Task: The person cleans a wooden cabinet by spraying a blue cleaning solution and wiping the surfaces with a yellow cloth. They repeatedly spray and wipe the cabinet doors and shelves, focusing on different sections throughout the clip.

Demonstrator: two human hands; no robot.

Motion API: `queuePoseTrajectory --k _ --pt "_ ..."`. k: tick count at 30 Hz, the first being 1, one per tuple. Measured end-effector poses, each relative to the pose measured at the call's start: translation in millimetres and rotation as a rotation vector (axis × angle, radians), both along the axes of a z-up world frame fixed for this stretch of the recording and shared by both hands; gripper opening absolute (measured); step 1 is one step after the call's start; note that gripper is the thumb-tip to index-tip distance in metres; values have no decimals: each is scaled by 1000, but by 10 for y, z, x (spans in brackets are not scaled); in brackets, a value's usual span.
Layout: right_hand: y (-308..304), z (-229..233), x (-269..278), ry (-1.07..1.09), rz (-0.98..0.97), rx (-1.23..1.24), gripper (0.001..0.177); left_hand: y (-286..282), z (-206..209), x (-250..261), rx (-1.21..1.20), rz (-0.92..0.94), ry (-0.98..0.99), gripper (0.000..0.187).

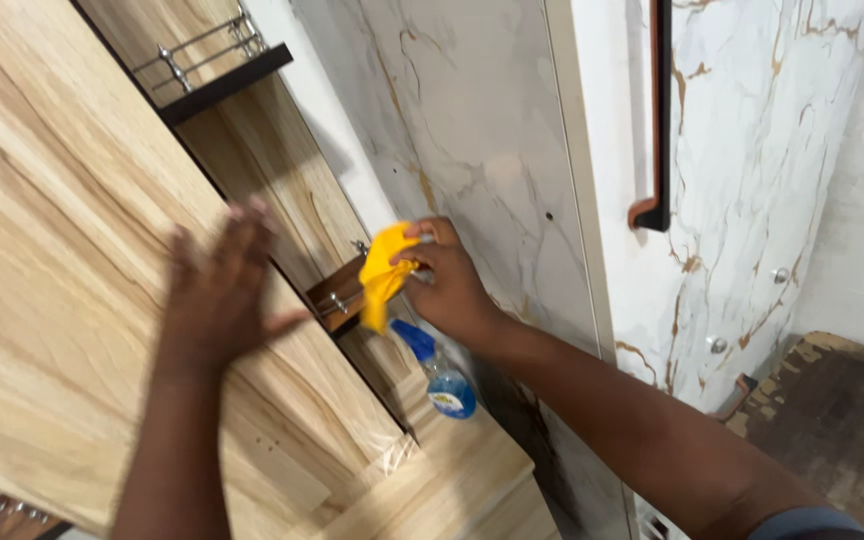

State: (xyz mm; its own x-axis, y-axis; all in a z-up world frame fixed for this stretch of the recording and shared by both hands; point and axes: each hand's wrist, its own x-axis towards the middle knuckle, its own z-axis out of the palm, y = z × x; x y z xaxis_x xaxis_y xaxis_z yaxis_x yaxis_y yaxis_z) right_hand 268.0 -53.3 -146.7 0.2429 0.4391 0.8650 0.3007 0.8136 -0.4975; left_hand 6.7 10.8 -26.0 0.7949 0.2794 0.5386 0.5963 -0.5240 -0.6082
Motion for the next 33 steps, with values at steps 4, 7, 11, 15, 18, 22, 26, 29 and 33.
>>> queuePoseTrajectory --k 4,7,11,15,18,22,26,29,33 --pt "340 428 -96 -5 21 129 25 21 183 -64 47 24 -128 106" --pt "760 695 -228 22 -34 185 29 13 122 -104 119 50 -104 102" --pt "1356 1022 -178 -28 -245 235 32 27 115 -124 281 123 -50 98" --pt "1881 1291 -155 34 -299 185 32 70 165 -67 215 27 -102 95" --pt "2165 1508 -397 124 -347 189 31 70 172 -76 314 71 -62 93" --pt "2308 1681 -804 333 -274 135 23 110 155 -89 314 77 -56 89" --pt "2246 1726 -1116 247 -31 2 37 129 139 -109 332 76 -55 88" --pt "2224 1708 -1114 18 -73 123 42 116 154 -90 325 88 -60 84" --pt "2344 1624 -866 -366 -56 180 45 118 152 -110 370 130 -44 82"
